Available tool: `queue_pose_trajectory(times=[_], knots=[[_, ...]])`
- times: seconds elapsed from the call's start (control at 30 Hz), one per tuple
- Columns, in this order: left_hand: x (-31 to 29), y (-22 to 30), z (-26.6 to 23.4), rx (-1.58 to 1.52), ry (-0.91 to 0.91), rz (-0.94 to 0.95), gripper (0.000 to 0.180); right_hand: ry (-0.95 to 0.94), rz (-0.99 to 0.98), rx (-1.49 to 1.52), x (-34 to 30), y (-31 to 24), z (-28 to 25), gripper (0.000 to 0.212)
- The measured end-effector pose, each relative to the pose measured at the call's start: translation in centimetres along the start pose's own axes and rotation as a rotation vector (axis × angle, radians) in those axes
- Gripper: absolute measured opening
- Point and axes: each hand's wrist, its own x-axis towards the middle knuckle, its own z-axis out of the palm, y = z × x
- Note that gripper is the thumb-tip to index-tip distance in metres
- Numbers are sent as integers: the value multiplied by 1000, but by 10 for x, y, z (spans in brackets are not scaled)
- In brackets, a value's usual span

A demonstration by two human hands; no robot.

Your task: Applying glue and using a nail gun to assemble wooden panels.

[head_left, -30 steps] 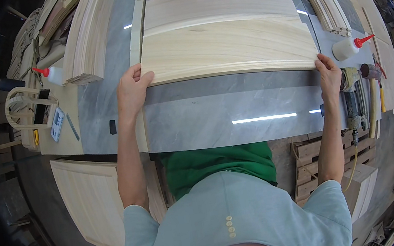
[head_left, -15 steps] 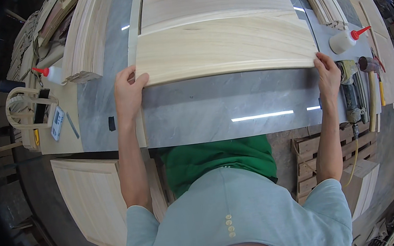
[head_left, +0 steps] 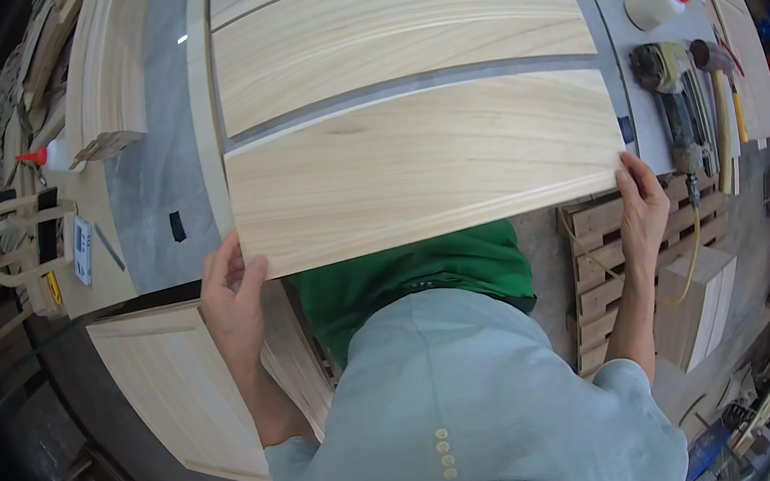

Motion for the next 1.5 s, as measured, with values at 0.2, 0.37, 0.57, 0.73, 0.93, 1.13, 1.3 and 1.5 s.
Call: queue_pose_trajectory(times=[0.2,0.37,0.57,0.73,0.93,1.13,1.3,1.5], knots=[[3,19,12,250,27,77,37,10,-42,-178,7,12,8,31],[3,29,23,492,56,186,33,111,-283,-371,4,12,12,31],[14,25,23,376,107,280,29,130,-49,-357,27,-6,-5,32],[15,30,25,416,92,293,29,95,-201,-630,52,-5,1,33],[27,33,37,398,41,411,29,9,-379,-829,67,7,-9,33],[22,26,35,420,73,445,27,-69,-311,-913,72,5,1,29],[18,23,39,368,34,463,27,-77,-358,-910,73,1,2,28],[21,15,46,331,-13,442,28,-52,-421,-829,80,18,-1,27]])
